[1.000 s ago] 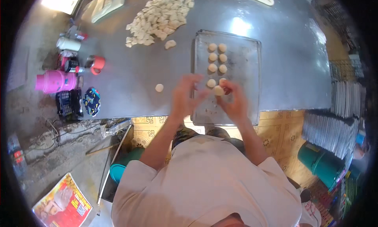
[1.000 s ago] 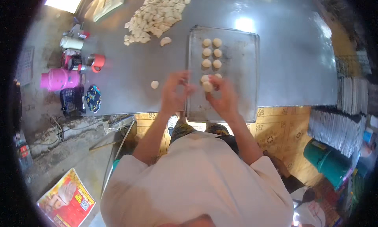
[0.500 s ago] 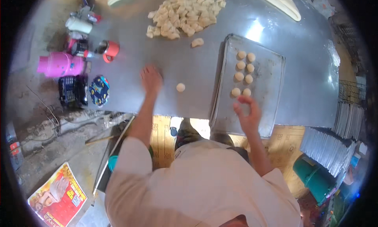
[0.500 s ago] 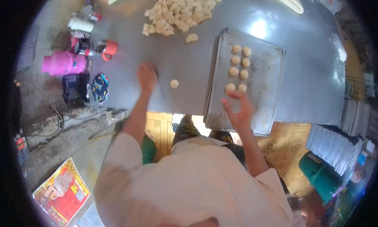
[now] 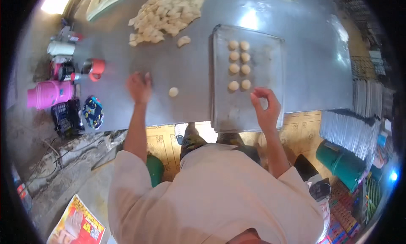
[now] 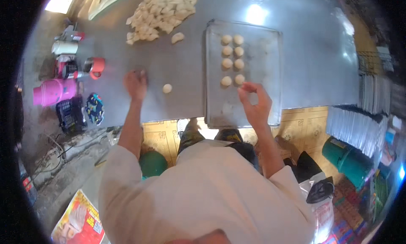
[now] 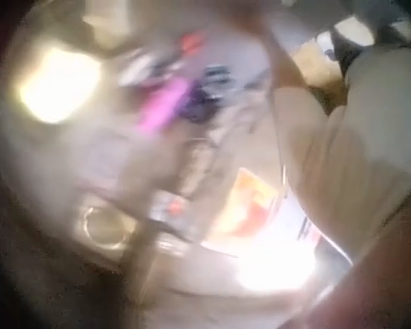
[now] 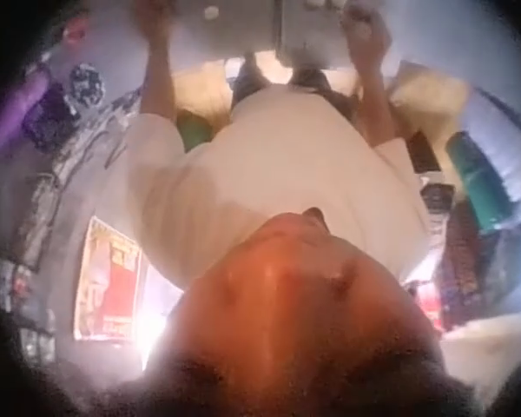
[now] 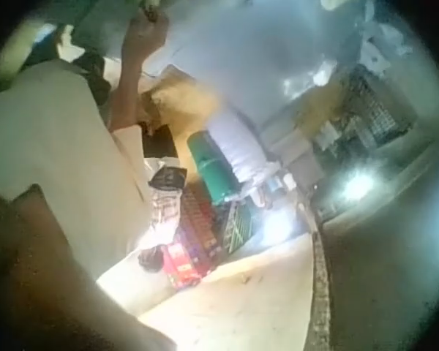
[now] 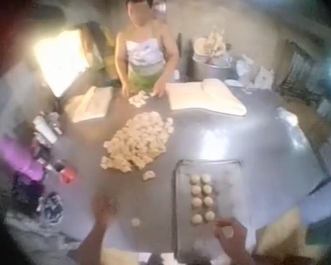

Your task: The recorder is shaping small pieces of dough into balls and placing them on baking trays.

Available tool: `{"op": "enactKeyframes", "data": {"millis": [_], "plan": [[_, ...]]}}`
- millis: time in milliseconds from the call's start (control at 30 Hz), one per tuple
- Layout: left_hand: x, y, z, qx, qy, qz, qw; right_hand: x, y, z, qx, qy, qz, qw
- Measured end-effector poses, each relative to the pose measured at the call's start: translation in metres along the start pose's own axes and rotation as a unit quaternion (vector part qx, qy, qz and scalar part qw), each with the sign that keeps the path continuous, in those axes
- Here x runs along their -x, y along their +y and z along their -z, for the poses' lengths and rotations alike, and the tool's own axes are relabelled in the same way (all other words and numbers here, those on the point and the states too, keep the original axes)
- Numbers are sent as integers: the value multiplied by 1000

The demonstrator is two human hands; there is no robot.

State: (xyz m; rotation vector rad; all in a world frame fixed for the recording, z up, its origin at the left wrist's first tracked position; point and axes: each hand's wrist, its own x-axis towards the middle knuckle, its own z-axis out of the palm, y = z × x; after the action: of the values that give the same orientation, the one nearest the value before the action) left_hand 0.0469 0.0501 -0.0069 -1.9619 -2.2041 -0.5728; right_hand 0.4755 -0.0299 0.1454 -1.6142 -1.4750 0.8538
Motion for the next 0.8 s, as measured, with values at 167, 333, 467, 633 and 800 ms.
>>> {"op": "enactKeyframes", "data": {"millis": [167, 333, 467, 633, 800], "plan": [[-16, 50, 46, 23, 90, -30, 995, 4, 5, 35, -21, 132, -28, 991], [43, 202, 37, 298, -156, -224, 915, 12, 4, 40, -43, 169, -11, 985], [49, 264, 12, 346, -162, -278, 881, 18, -3, 23, -66, 115, 19, 991], [24, 203, 75, 426, -131, -225, 867, 23, -5, 15, -86, 67, -11, 994], [38, 32, 124, 202, 55, 212, 955, 20, -3, 4, -61, 77, -48, 994]]}}
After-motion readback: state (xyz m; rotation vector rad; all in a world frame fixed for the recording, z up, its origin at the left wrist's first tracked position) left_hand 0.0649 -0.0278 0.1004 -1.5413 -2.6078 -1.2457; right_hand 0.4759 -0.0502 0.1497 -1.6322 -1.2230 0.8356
